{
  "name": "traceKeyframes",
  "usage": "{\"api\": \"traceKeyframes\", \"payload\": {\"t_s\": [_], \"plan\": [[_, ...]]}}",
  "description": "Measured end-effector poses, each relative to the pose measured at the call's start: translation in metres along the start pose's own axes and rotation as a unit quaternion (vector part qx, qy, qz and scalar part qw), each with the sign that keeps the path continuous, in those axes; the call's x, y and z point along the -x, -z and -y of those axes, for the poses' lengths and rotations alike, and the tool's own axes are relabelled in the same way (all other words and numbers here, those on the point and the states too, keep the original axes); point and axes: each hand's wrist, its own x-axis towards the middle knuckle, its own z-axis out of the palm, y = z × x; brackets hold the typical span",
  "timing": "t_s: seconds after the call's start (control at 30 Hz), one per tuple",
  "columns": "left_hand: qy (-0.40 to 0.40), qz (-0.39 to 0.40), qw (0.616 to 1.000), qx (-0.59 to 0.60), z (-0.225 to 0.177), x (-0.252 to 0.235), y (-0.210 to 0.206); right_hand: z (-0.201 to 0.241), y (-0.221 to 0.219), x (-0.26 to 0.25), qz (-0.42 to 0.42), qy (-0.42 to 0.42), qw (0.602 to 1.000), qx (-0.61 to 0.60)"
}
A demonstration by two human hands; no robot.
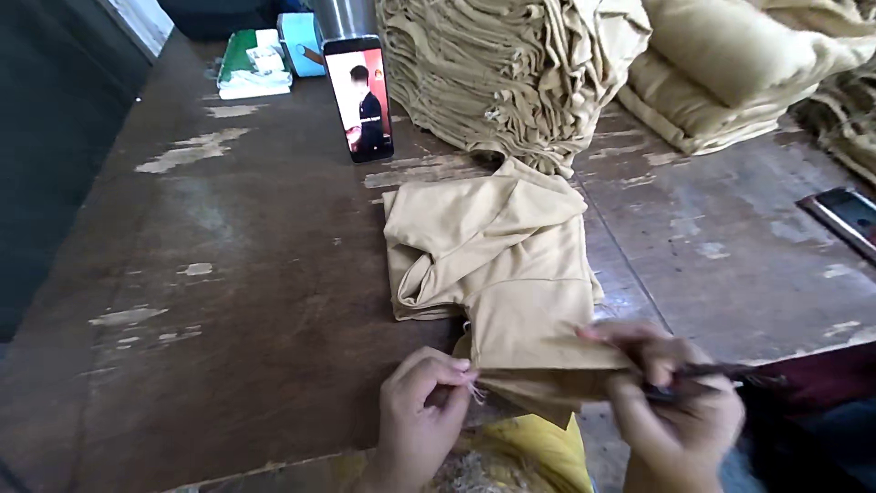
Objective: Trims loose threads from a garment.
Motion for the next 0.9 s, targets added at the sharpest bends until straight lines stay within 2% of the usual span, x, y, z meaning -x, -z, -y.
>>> {"api": "traceKeyframes", "payload": {"t_s": [0.07, 0.17, 0.27, 0.5, 0.73, 0.8, 0.87, 0.9], "plan": [[-0.009, 0.042, 0.997, -0.066, -0.002, -0.002, 0.008, 0.002, 0.01, 0.005, 0.032, -0.017, 0.999, -0.009], [0.034, 0.135, 0.986, -0.096, -0.004, -0.003, 0.014, -0.005, 0.006, 0.016, 0.166, -0.075, 0.974, 0.138], [0.063, 0.164, 0.981, -0.084, -0.004, -0.004, 0.015, -0.009, -0.007, 0.023, 0.241, -0.061, 0.944, 0.218], [0.068, 0.142, 0.987, -0.043, -0.002, 0.0, 0.012, -0.007, -0.018, 0.024, 0.272, 0.004, 0.907, 0.32], [0.027, 0.154, 0.987, -0.026, 0.002, -0.001, 0.011, -0.007, -0.028, 0.026, 0.243, -0.006, 0.906, 0.345], [0.026, 0.216, 0.976, 0.016, 0.001, -0.003, 0.02, -0.007, -0.028, 0.025, 0.243, -0.015, 0.909, 0.337], [0.033, 0.335, 0.941, 0.04, -0.007, -0.01, 0.034, -0.007, -0.027, 0.024, 0.241, -0.03, 0.917, 0.316], [0.032, 0.364, 0.93, 0.046, -0.01, -0.014, 0.038, -0.007, -0.026, 0.022, 0.236, -0.04, 0.922, 0.303]]}}
